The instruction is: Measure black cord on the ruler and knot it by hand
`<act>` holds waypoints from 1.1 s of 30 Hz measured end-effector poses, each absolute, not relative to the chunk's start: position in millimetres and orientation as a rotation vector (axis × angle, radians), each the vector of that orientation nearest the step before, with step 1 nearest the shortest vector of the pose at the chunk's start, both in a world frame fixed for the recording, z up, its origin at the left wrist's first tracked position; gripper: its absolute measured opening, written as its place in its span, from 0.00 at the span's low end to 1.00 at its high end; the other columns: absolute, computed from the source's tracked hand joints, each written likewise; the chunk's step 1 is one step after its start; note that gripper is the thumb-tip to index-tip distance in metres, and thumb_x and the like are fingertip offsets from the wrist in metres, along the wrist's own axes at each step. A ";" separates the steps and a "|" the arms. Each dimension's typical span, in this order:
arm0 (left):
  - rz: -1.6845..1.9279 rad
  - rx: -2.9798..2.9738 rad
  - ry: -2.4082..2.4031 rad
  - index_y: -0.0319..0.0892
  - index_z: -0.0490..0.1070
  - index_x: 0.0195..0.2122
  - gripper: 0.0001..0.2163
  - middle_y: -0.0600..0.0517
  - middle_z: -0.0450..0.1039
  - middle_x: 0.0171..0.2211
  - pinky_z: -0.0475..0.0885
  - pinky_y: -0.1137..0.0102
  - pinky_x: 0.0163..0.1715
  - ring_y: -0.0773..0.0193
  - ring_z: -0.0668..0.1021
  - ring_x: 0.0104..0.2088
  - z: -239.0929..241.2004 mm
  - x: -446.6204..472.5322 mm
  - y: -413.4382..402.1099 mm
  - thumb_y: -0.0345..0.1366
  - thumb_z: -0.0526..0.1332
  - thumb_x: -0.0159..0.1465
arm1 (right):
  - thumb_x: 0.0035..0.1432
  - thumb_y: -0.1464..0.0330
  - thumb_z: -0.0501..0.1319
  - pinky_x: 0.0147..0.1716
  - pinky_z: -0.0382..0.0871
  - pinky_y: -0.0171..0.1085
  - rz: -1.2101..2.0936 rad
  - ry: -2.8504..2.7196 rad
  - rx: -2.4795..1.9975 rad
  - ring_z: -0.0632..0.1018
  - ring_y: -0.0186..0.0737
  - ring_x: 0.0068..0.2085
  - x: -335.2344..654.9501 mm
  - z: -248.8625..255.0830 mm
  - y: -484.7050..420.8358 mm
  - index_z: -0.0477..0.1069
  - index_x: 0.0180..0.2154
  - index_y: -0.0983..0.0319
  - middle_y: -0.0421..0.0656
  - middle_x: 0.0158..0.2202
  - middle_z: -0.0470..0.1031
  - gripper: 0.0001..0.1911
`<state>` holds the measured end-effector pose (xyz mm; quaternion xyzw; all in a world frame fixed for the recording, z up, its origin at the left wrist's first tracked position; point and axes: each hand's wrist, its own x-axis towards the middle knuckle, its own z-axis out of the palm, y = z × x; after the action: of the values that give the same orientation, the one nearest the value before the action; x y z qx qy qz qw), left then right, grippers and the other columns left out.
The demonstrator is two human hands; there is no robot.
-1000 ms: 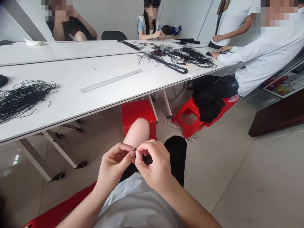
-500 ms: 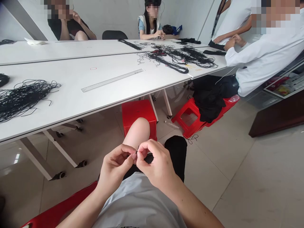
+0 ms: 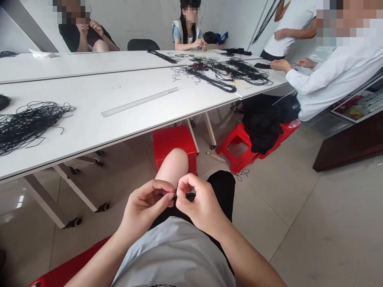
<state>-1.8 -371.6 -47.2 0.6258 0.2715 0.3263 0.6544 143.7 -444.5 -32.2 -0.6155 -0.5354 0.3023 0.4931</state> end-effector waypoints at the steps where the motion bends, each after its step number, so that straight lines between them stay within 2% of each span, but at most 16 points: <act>1: 0.764 1.479 0.608 0.40 0.73 0.34 0.03 0.50 0.75 0.29 0.76 0.70 0.29 0.65 0.77 0.28 -47.8 -1.8 -371.0 0.33 0.63 0.59 | 0.55 0.74 0.55 0.28 0.64 0.31 0.750 -1.297 -1.484 0.69 0.31 0.28 143.2 -32.2 -444.3 0.62 0.29 0.60 0.36 0.26 0.67 0.05; 6: 0.831 1.677 0.603 0.40 0.73 0.32 0.02 0.51 0.75 0.29 0.76 0.72 0.28 0.67 0.77 0.27 -47.9 -3.6 -368.6 0.28 0.62 0.58 | 0.53 0.75 0.55 0.28 0.64 0.31 0.751 -1.318 -1.479 0.68 0.32 0.28 141.6 -32.9 -443.9 0.62 0.28 0.60 0.36 0.26 0.66 0.05; 16: 0.825 1.757 0.579 0.41 0.72 0.31 0.04 0.52 0.75 0.29 0.75 0.74 0.27 0.68 0.76 0.26 -45.0 -4.1 -365.2 0.26 0.61 0.56 | 0.52 0.76 0.55 0.28 0.63 0.31 0.671 -1.377 -1.522 0.67 0.32 0.28 138.8 -31.6 -444.7 0.61 0.29 0.60 0.36 0.25 0.65 0.06; 21: 0.915 1.706 0.591 0.41 0.72 0.30 0.04 0.52 0.74 0.29 0.75 0.73 0.28 0.67 0.76 0.27 -47.5 -0.9 -367.8 0.26 0.62 0.56 | 0.55 0.72 0.56 0.27 0.63 0.31 0.765 -1.143 -1.438 0.67 0.32 0.28 125.7 -42.3 -442.2 0.61 0.30 0.60 0.37 0.27 0.64 0.03; 28: 0.932 1.613 0.530 0.41 0.71 0.30 0.05 0.53 0.73 0.28 0.75 0.73 0.28 0.67 0.76 0.27 -49.9 2.2 -371.2 0.24 0.61 0.57 | 0.59 0.65 0.54 0.26 0.64 0.31 0.978 -0.834 -1.203 0.66 0.31 0.26 117.2 -52.6 -437.9 0.60 0.30 0.59 0.36 0.27 0.62 0.07; 33: 0.939 1.457 0.556 0.41 0.72 0.31 0.03 0.52 0.74 0.30 0.75 0.72 0.27 0.68 0.76 0.26 -46.5 0.3 -367.5 0.27 0.62 0.57 | 0.58 0.69 0.56 0.26 0.64 0.31 0.783 -1.001 -1.326 0.67 0.31 0.27 119.6 -45.2 -441.3 0.61 0.31 0.60 0.37 0.27 0.64 0.04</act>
<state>0.3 -367.5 -46.5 0.6320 0.2410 0.4073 0.6137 119.6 -441.3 -45.2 -0.5738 -0.4332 0.3387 0.6069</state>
